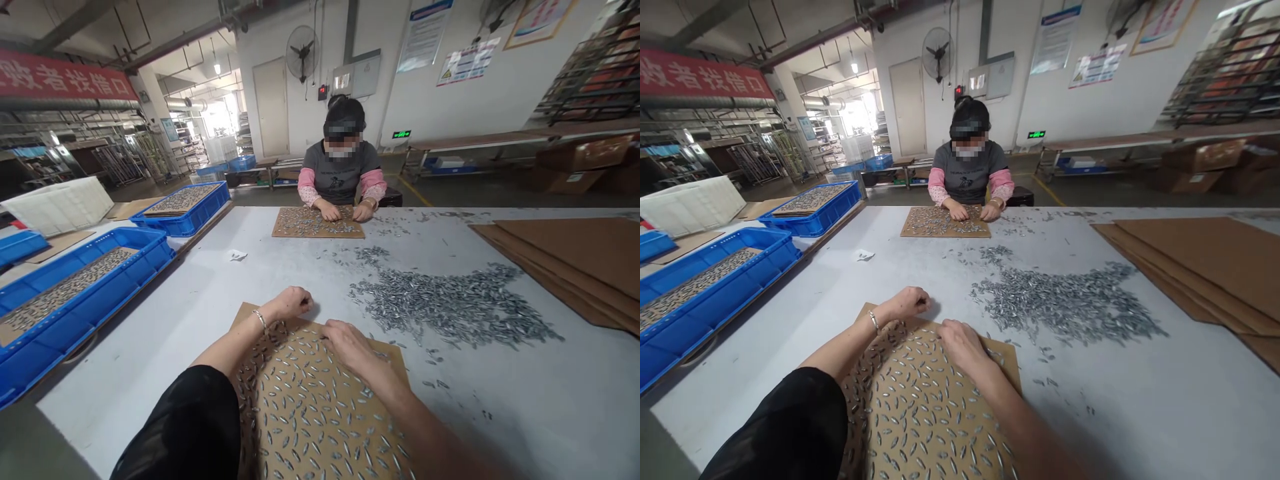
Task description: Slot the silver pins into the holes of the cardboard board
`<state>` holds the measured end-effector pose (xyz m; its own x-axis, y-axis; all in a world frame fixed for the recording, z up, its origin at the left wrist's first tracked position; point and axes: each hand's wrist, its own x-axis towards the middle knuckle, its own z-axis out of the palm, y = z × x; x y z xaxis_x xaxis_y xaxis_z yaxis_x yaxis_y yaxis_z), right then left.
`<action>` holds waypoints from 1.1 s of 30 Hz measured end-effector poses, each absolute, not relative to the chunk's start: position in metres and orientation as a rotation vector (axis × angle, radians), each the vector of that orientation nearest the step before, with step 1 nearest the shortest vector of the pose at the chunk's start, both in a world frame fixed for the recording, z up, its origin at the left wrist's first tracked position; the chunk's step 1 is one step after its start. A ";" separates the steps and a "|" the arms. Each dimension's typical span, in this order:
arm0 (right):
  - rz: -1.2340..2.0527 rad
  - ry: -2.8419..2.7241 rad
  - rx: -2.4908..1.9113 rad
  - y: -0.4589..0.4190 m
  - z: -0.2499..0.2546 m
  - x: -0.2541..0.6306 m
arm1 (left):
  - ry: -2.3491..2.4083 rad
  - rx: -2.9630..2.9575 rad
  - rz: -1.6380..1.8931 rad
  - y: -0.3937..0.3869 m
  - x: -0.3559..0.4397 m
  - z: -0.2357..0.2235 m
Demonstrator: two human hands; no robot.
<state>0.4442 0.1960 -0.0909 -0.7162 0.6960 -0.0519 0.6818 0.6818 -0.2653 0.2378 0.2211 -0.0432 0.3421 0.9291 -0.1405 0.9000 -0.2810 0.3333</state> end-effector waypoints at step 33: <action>0.493 -2.795 -1.369 0.192 -0.097 0.393 | 1.948 2.000 0.326 0.100 0.120 -0.031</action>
<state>0.3930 0.1921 -0.0972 -0.6224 0.7692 -0.1448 0.7723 0.5735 -0.2733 0.1205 0.0995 -0.0305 0.0389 0.9972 -0.0646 0.9218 -0.0109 0.3874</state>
